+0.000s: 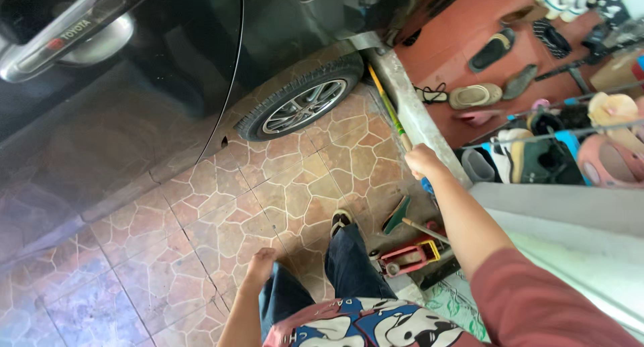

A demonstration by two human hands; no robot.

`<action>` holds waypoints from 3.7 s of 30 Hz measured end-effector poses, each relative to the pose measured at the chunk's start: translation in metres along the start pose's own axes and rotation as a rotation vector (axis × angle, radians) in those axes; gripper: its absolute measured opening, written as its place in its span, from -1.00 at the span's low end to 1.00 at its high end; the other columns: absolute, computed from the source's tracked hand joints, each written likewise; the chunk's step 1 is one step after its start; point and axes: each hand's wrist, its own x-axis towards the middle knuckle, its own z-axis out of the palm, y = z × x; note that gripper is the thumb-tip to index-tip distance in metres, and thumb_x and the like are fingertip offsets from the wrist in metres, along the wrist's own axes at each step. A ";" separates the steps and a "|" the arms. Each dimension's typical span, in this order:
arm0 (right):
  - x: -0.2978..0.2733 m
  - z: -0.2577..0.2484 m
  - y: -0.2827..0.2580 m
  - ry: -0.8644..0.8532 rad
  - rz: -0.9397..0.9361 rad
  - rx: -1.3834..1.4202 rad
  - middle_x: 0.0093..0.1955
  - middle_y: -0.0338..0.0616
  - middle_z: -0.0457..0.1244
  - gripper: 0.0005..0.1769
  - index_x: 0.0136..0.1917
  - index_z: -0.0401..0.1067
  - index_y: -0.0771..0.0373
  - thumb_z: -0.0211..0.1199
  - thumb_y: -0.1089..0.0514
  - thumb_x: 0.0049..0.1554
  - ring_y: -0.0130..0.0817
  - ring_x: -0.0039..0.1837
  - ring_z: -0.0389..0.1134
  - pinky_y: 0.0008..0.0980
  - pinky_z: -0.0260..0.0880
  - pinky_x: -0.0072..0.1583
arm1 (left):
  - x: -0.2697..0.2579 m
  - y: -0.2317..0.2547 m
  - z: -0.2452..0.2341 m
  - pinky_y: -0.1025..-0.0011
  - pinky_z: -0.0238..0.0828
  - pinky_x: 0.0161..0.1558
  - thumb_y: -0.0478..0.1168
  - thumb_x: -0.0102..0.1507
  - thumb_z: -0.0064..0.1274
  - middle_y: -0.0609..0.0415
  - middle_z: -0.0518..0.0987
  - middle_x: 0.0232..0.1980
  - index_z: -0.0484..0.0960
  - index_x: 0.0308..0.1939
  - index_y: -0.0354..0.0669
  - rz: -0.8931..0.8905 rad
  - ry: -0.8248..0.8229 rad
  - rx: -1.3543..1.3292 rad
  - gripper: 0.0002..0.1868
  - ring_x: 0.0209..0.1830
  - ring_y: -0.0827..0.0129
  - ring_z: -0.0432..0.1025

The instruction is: The person sweeps the tiled garage floor using a broom and a dustpan, collecting debris from around a parked car and a doorway.

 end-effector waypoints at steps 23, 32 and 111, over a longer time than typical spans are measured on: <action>-0.155 0.023 0.099 -0.190 0.126 -0.166 -0.41 -0.09 0.26 -0.48 0.47 0.33 -0.10 0.13 0.08 0.24 -0.26 -0.48 0.22 -0.14 0.27 -0.40 | 0.016 -0.035 0.034 0.41 0.43 0.09 -0.18 0.24 0.05 -0.01 0.73 -0.03 0.68 0.04 -0.21 0.151 0.102 -0.070 -0.67 0.00 0.30 0.57; -0.023 0.057 0.063 -0.080 0.046 -0.140 -0.35 0.15 0.32 -0.76 -0.06 0.45 0.56 0.04 0.34 0.10 -0.12 -0.40 0.34 -0.15 0.30 -0.36 | 0.039 -0.059 0.033 0.38 0.45 0.09 -0.14 0.25 0.03 -0.04 0.72 -0.01 0.68 0.03 -0.19 0.266 0.138 -0.145 -0.67 0.04 0.24 0.58; -0.242 0.090 0.175 -0.140 0.163 -0.007 -0.41 -0.18 0.13 -0.63 0.35 0.43 0.08 0.09 0.05 0.31 -0.33 -0.46 0.12 -0.24 0.19 -0.40 | -0.066 0.028 -0.012 -0.05 0.20 0.31 0.21 0.42 -0.44 -0.02 0.46 0.36 0.05 0.55 0.12 0.014 0.095 -1.351 -0.35 0.33 0.15 0.32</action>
